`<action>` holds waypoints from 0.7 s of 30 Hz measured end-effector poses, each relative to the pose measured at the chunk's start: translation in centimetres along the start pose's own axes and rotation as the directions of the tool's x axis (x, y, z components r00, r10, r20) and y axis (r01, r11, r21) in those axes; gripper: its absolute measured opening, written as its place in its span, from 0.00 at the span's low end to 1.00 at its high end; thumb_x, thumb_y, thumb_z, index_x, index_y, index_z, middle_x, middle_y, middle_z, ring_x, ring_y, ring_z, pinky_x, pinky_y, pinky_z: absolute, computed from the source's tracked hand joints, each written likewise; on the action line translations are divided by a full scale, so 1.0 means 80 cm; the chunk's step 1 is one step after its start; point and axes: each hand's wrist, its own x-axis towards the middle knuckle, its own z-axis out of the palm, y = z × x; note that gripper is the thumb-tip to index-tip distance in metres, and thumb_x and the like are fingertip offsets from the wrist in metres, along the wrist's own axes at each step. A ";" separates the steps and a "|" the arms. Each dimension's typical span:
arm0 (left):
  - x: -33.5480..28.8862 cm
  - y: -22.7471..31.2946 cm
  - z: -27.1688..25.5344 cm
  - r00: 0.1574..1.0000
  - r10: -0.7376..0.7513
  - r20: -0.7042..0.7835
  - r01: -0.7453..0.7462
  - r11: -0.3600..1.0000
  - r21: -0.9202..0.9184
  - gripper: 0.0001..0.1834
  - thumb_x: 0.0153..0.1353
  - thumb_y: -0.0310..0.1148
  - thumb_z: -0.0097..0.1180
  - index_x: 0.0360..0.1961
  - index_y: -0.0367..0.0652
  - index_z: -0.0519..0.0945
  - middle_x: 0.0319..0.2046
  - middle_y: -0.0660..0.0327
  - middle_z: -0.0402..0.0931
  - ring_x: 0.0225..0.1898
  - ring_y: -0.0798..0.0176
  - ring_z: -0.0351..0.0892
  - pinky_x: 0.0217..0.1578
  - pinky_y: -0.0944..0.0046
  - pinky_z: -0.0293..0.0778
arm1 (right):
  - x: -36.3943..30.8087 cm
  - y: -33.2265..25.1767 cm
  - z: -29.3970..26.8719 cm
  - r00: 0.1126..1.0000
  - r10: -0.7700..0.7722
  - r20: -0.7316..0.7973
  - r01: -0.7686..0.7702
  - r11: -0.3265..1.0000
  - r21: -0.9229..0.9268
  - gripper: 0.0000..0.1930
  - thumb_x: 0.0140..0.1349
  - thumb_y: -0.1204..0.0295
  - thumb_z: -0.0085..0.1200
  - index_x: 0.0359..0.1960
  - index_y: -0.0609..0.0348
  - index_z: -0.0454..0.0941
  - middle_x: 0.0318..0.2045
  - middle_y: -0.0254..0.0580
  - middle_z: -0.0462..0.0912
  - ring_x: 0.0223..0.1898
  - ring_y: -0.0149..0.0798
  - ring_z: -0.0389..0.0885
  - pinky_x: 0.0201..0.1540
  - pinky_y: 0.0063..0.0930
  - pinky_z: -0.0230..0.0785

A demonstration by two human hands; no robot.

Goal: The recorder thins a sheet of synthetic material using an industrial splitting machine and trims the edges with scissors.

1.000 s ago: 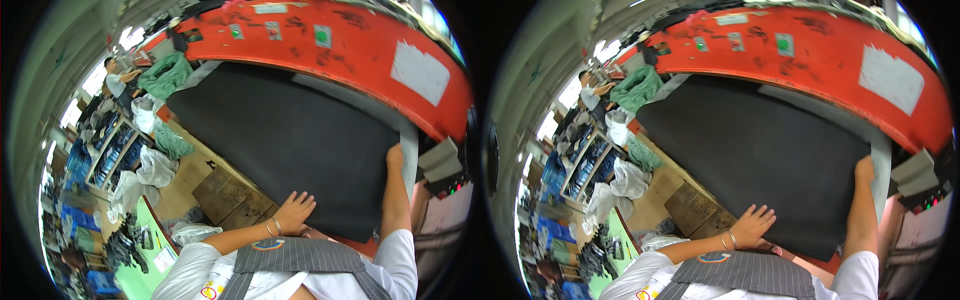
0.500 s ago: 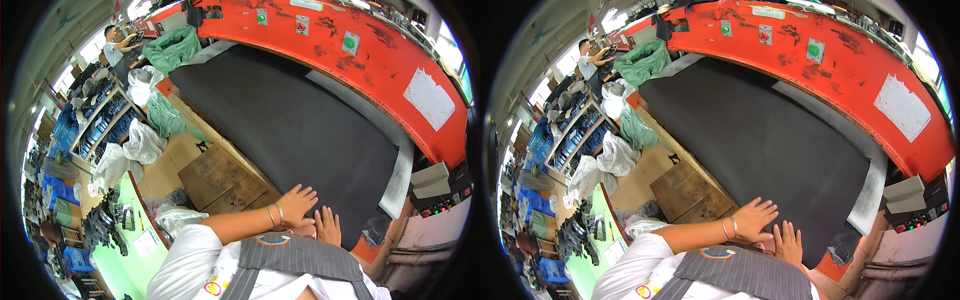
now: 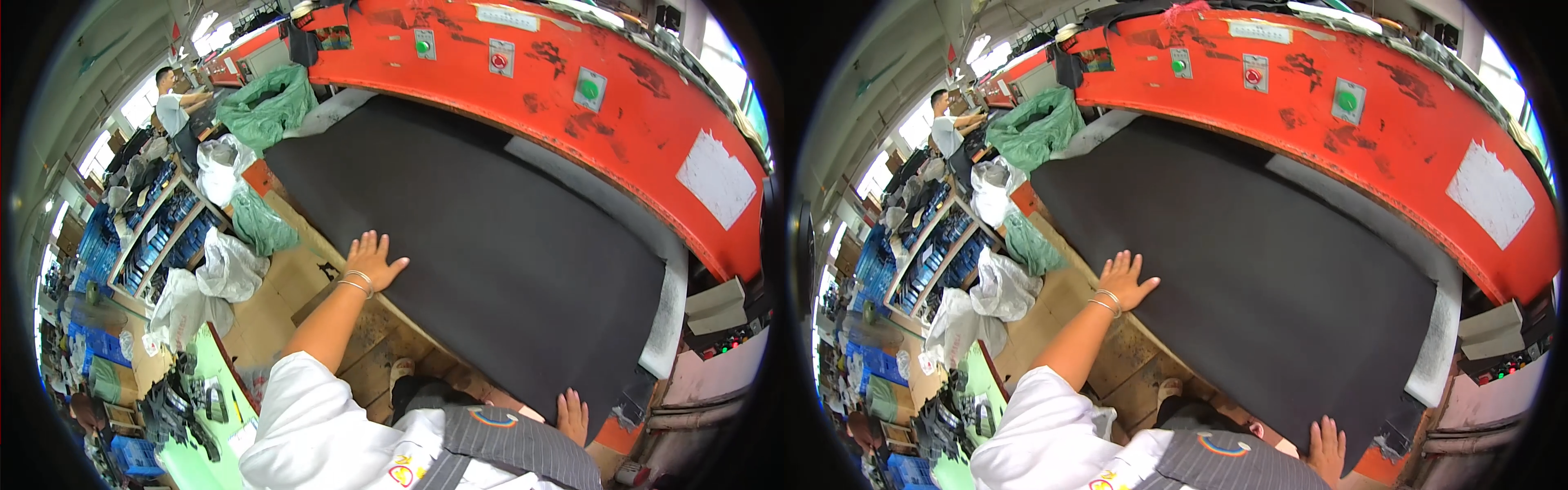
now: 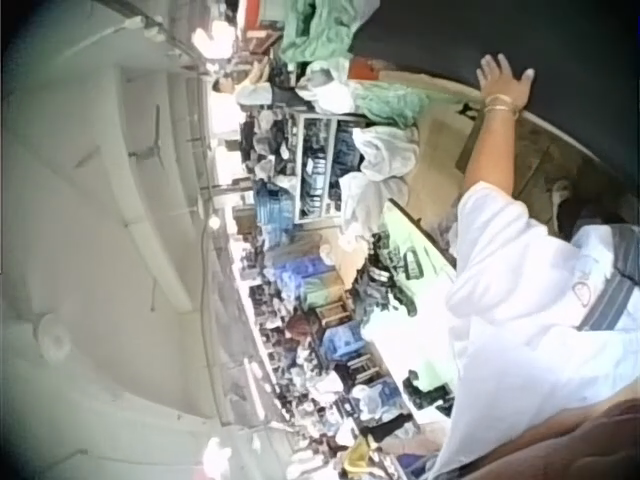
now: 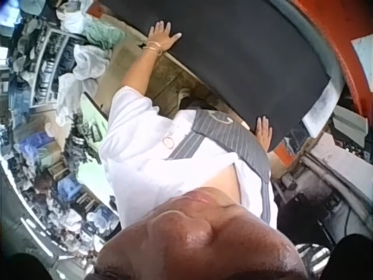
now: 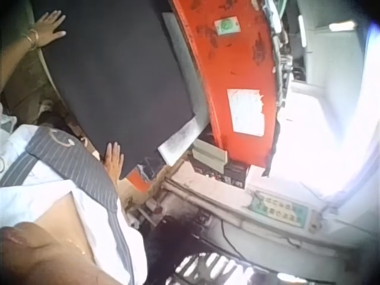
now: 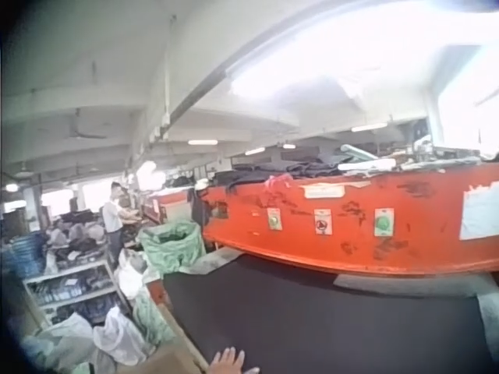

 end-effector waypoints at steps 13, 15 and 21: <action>0.261 -0.334 -0.041 0.851 -0.522 -0.054 0.519 0.853 -0.063 0.45 0.57 0.68 0.29 0.67 0.45 0.48 0.67 0.47 0.41 0.69 0.50 0.37 0.65 0.54 0.38 | 0.036 -0.079 -0.090 0.827 0.454 0.332 -0.382 0.887 -0.260 0.33 0.53 0.71 0.46 0.63 0.63 0.52 0.63 0.53 0.55 0.66 0.49 0.51 0.64 0.47 0.43; 0.290 -0.346 -0.057 0.841 -0.536 -0.072 0.538 0.842 0.022 0.45 0.57 0.67 0.30 0.66 0.44 0.50 0.67 0.47 0.41 0.69 0.49 0.38 0.65 0.53 0.40 | 0.019 -0.069 -0.070 0.771 0.530 0.352 -0.435 0.843 -0.317 0.34 0.54 0.68 0.47 0.63 0.64 0.51 0.64 0.54 0.55 0.65 0.48 0.52 0.64 0.47 0.45; 0.319 -0.460 -0.018 0.885 -0.304 -0.354 0.351 0.933 0.075 0.41 0.61 0.61 0.33 0.50 0.28 0.71 0.47 0.41 0.72 0.52 0.40 0.68 0.52 0.47 0.63 | 0.058 -0.084 -0.075 0.711 0.637 0.298 -0.520 0.762 -0.386 0.35 0.48 0.74 0.49 0.63 0.49 0.56 0.66 0.44 0.52 0.67 0.44 0.48 0.63 0.58 0.41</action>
